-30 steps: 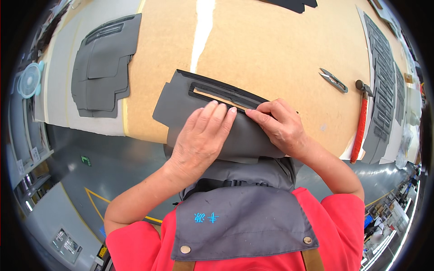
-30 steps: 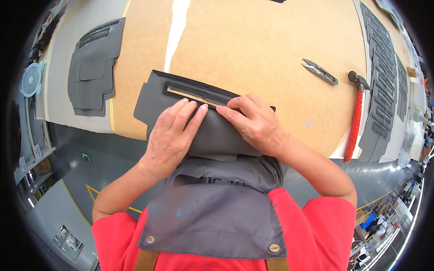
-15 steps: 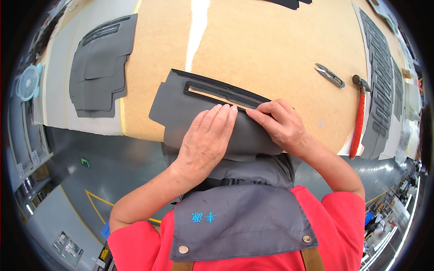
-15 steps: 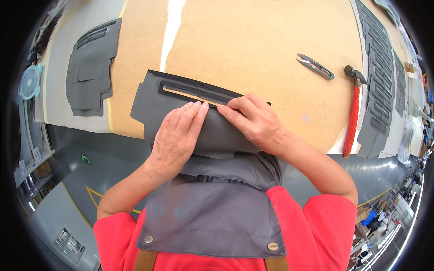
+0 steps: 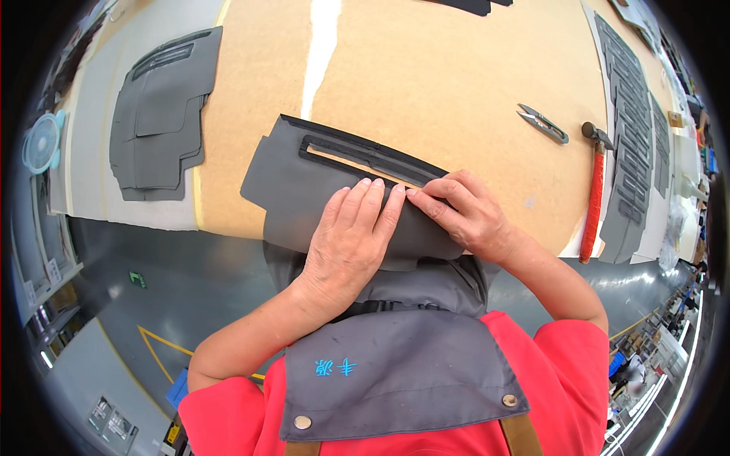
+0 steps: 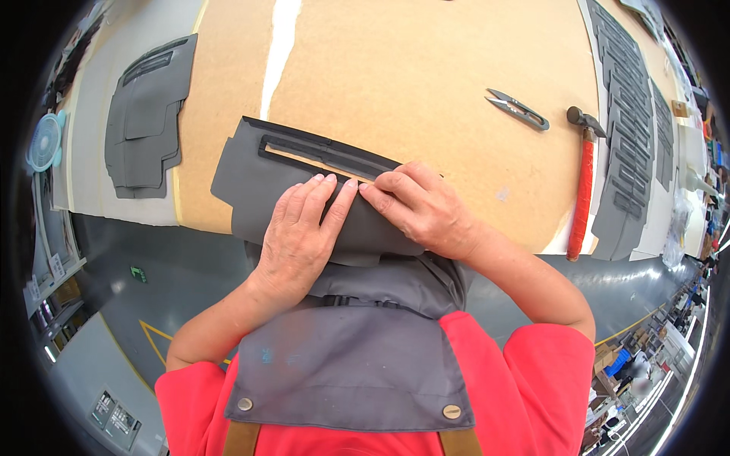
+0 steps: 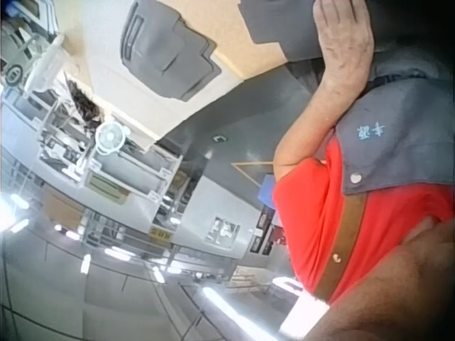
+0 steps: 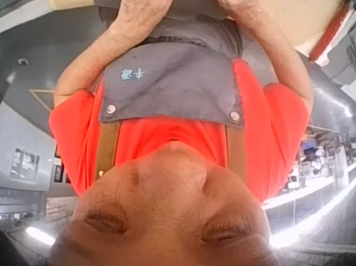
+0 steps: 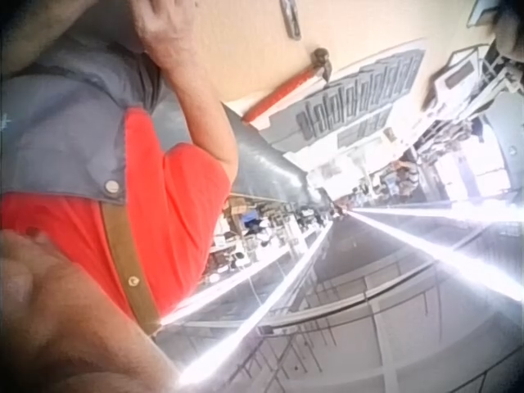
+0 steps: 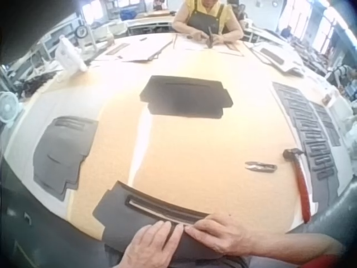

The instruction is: Assembling leather pieces using adhesive strips and a hammer for reinforcement.

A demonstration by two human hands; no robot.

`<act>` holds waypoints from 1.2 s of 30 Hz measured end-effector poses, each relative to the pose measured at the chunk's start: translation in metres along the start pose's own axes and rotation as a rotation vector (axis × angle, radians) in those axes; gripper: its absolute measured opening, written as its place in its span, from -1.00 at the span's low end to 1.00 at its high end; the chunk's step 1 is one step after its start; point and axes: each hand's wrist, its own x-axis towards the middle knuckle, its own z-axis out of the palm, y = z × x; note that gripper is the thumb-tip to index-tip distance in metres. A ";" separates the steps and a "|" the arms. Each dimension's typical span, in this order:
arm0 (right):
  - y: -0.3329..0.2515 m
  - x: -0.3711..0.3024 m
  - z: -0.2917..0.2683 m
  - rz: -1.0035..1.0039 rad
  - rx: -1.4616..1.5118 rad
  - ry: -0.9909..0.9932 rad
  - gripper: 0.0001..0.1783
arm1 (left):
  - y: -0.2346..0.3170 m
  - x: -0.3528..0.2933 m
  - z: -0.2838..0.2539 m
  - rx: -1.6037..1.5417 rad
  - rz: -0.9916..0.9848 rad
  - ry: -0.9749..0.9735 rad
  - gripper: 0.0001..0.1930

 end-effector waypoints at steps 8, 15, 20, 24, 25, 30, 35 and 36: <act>-0.006 -0.002 -0.003 0.208 0.108 0.096 -0.68 | 0.003 0.000 0.003 -0.005 0.028 0.006 -0.40; -0.005 -0.010 -0.004 0.185 0.109 0.059 -0.71 | 0.007 0.003 0.002 -0.063 -0.005 0.011 -0.39; -0.014 -0.010 -0.011 0.391 0.222 0.118 -0.73 | 0.008 0.003 0.002 -0.078 -0.002 0.009 -0.40; -0.021 -0.010 -0.005 0.453 0.189 0.117 -0.73 | 0.008 0.005 0.000 -0.096 0.016 0.003 -0.41; -0.022 -0.009 -0.005 0.471 0.186 0.114 -0.74 | 0.008 0.004 0.002 -0.117 0.016 -0.001 -0.42; -0.021 -0.014 -0.003 0.433 0.171 0.110 -0.71 | 0.010 0.004 0.003 -0.151 0.001 0.004 -0.42; -0.017 -0.022 -0.004 0.315 0.145 0.058 -0.58 | 0.008 0.005 0.000 -0.186 0.018 -0.020 -0.42; -0.017 -0.022 -0.005 0.321 0.146 0.059 -0.58 | 0.007 0.005 0.000 -0.189 0.022 -0.025 -0.42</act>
